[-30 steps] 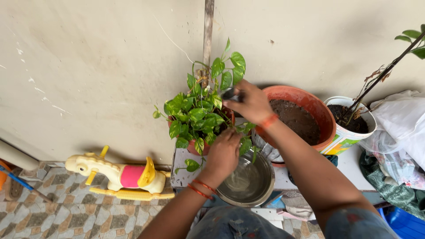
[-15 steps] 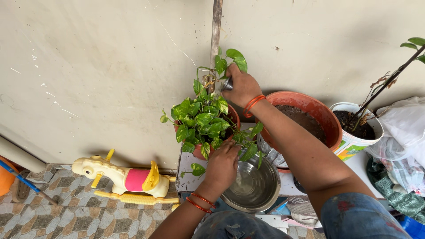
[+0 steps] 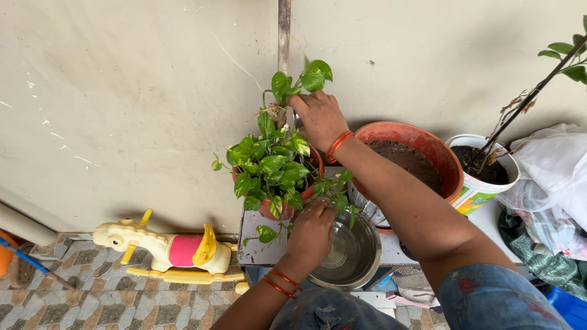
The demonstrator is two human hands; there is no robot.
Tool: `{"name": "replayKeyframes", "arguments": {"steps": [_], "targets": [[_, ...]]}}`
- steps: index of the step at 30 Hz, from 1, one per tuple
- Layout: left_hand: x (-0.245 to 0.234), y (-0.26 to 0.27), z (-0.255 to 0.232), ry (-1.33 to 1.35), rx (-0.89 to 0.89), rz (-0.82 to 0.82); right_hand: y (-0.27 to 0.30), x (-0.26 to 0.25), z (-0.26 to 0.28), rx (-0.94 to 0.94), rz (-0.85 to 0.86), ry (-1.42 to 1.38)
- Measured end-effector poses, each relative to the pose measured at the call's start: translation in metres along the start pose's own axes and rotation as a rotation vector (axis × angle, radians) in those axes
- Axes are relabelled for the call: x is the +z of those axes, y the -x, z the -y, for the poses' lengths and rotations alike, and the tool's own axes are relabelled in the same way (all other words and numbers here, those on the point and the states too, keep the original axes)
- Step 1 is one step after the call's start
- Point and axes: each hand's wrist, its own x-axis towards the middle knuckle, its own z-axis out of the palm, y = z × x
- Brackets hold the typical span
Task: The person cares for plants by using a small metal cup to pour water into a bowl, washing a plant cutting in the bowl, and then pouring water onto the soil of potted plants.
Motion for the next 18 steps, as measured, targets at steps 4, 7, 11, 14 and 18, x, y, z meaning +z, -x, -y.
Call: {"name": "replayKeyframes", "arguments": {"steps": [4, 7, 11, 14, 18], "targets": [[0.005, 0.011, -0.003, 0.031, 0.020, 0.036, 0.026, -0.021, -0.001, 0.396, 0.181, -0.379], [0.010, 0.027, 0.002, 0.061, 0.033, 0.052, 0.073, -0.044, -0.001, 0.497, 0.111, -0.549], [0.029, 0.046, 0.013, 0.112, 0.045, 0.093, 0.163, -0.060, 0.009, 0.633, 0.224, -1.153], [0.040, 0.056, 0.022, 0.010, -0.075, 0.343, 0.227, -0.044, 0.020, 0.673, 0.473, -0.981], [0.039, 0.071, 0.026, 0.078, -0.113, 0.295, 0.285, 0.015, 0.037, 0.551, 0.533, -0.823]]}}
